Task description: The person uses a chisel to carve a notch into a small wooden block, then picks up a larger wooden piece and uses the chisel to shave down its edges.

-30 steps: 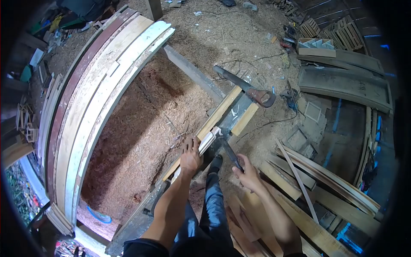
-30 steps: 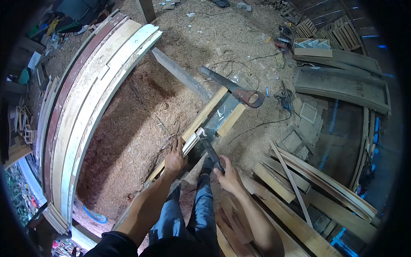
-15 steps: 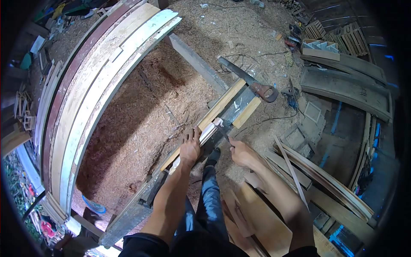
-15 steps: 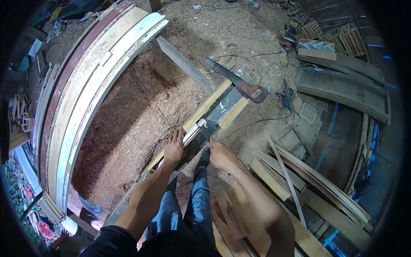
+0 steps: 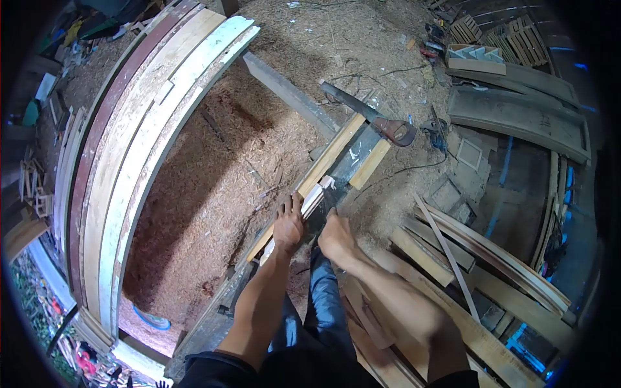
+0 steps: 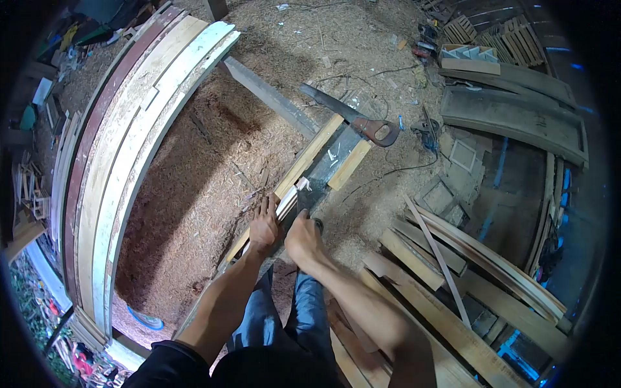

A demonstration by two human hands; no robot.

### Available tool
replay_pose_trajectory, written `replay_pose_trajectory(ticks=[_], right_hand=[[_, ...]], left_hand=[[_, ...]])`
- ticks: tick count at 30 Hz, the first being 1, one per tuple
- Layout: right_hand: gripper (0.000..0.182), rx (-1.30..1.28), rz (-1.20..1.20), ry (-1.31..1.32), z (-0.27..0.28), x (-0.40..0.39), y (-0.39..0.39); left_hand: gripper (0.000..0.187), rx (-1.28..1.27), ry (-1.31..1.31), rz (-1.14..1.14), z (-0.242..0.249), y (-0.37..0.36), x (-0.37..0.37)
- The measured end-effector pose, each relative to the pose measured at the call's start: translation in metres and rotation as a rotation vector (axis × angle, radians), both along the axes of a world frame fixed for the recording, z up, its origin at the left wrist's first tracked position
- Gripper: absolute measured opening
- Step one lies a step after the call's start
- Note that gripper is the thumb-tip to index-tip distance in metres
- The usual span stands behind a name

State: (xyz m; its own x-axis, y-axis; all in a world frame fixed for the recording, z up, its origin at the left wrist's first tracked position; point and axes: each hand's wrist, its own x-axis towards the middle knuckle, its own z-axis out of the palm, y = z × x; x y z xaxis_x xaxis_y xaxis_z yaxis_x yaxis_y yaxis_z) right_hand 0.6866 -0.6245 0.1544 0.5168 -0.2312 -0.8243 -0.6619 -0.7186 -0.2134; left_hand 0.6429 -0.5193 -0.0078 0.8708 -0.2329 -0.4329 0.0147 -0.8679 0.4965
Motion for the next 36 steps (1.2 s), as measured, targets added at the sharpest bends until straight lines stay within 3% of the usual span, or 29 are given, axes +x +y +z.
replay_pose_trajectory(ticks=[1,3,5,9,13,14,15,21,22,23,29,31,36], right_hand=[[0.043,0.042,-0.111,-0.017,-0.001,-0.005,0.005],[0.050,0.048,-0.104,-0.061,-0.022,-0.026,0.014],[0.055,-0.038,-0.070,-0.272,-0.033,-0.041,0.025],[0.067,-0.023,-0.088,-0.207,-0.035,-0.055,0.031],[0.057,0.011,-0.155,-0.155,-0.017,-0.054,0.003],[0.050,-0.006,-0.157,-0.288,-0.029,-0.063,-0.008],[0.048,-0.006,0.006,-0.426,-0.043,-0.069,-0.024],[0.045,0.033,0.174,-0.251,-0.013,-0.025,-0.053],[0.044,0.020,0.196,-0.164,-0.005,-0.016,-0.053],[0.044,0.009,0.216,-0.073,-0.001,-0.011,-0.054],[0.046,0.014,0.140,-0.069,0.002,-0.009,-0.039],[0.049,0.014,0.120,-0.150,-0.014,-0.028,-0.032],[0.055,0.012,-0.010,-0.295,-0.035,-0.062,0.004]], left_hand=[[0.075,0.002,0.000,-0.009,0.000,0.000,0.001],[0.078,-0.018,0.001,0.009,0.002,0.000,-0.001],[0.078,-0.012,0.003,0.013,0.006,-0.001,0.001],[0.073,0.007,-0.078,0.003,-0.019,0.000,-0.005],[0.066,0.001,-0.049,0.014,-0.009,0.000,-0.003],[0.063,0.018,-0.054,0.003,-0.002,0.000,-0.001],[0.059,0.033,-0.057,-0.010,0.001,-0.001,-0.001],[0.056,0.034,-0.090,-0.013,-0.003,-0.001,-0.002],[0.089,0.106,-0.167,-0.049,-0.016,0.000,-0.003],[0.089,0.106,-0.162,-0.043,-0.027,0.001,-0.010],[0.075,0.082,-0.095,-0.048,-0.022,-0.002,-0.007],[0.061,0.044,-0.093,-0.033,-0.013,-0.001,-0.005],[0.063,0.020,-0.113,-0.008,-0.021,-0.001,-0.008]])
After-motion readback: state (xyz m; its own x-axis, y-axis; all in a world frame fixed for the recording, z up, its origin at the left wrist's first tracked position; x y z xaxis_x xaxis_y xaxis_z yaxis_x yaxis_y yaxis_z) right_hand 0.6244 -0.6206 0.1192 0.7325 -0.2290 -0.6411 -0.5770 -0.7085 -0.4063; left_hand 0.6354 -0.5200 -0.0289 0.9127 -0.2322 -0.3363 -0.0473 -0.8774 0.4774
